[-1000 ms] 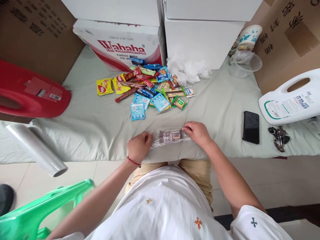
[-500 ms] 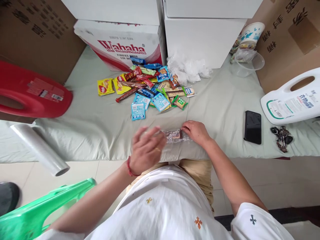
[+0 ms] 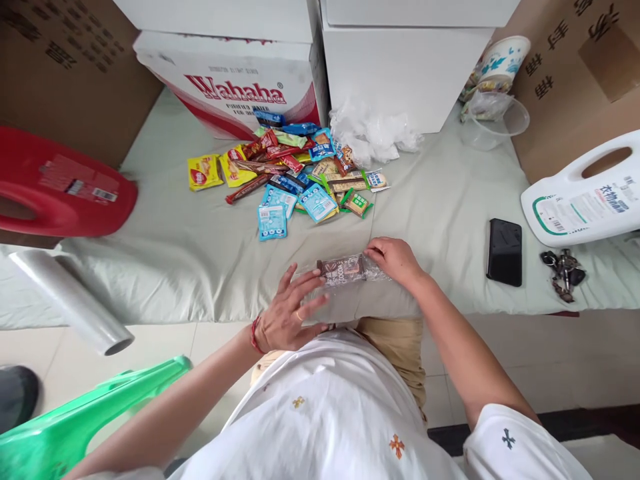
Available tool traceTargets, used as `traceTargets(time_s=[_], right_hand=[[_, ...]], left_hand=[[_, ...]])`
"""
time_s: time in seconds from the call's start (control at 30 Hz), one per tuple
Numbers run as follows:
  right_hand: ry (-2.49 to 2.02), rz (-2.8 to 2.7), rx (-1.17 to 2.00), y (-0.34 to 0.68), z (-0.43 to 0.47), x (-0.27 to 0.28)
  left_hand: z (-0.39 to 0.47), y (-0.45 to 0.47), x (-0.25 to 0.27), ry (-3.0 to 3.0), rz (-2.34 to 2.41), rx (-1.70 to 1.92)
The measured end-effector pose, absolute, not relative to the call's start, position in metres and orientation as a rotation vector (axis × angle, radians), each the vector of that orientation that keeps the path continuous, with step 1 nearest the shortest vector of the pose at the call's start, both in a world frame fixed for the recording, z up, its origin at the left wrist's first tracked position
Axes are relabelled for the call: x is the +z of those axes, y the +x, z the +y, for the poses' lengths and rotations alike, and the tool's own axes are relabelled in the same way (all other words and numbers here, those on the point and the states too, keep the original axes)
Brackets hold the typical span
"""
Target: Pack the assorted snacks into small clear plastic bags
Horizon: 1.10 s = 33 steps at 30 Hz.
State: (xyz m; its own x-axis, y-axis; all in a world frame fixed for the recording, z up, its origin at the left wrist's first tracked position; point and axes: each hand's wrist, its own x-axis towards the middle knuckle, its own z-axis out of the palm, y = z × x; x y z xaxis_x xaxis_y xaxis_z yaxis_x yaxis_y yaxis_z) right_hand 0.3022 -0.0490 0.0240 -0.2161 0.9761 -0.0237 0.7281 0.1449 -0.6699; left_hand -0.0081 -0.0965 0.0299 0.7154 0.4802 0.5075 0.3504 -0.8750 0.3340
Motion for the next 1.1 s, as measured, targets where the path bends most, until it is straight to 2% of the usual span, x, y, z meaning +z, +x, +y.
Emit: traceTargets(time_s=[0.17, 0.27, 0.33, 0.43, 0.57, 0.63, 0.7, 0.83, 0.97, 1.1], right_hand=[[-1.614, -2.044, 0.782, 0.297, -0.046, 0.021], [-1.625, -2.054, 0.787, 0.298, -0.046, 0.021], [-1.638, -2.056, 0.794, 0.300, -0.046, 0.023], [-1.652, -2.055, 0.803, 0.301, -0.046, 0.025], [-1.640, -2.075, 0.799, 0.298, -0.045, 0.026], [-1.625, -2.099, 0.785, 0.297, -0.042, 0.025], [-1.618, -2.103, 0.752, 0.297, -0.039, 0.024], [-1.698, -1.888, 0.694, 0.307, -0.035, 0.028], [-1.724, -1.612, 0.812, 0.326, -0.047, 0.041], [-1.624, -1.782, 0.979, 0.338, -0.068, 0.048]], left_hand=[[-0.114, 0.006, 0.020, 2.833, 0.893, 1.009], [-0.107, 0.018, 0.024, 2.697, 1.051, 1.128], [-0.095, 0.019, 0.026, 2.515, 1.319, 1.163], [-0.073, 0.012, 0.020, 2.185, 1.811, 1.022], [-0.058, -0.001, 0.005, 2.083, 2.044, 0.773], [-0.059, -0.002, 0.002, 2.269, 1.953, 0.836], [-0.062, 0.000, 0.003, 2.558, 1.630, 0.842], [-0.061, 0.006, 0.008, 2.821, 0.981, 0.533], [-0.054, 0.007, 0.008, 2.853, 0.928, 0.429], [-0.053, 0.005, 0.006, 2.871, 0.915, 0.425]])
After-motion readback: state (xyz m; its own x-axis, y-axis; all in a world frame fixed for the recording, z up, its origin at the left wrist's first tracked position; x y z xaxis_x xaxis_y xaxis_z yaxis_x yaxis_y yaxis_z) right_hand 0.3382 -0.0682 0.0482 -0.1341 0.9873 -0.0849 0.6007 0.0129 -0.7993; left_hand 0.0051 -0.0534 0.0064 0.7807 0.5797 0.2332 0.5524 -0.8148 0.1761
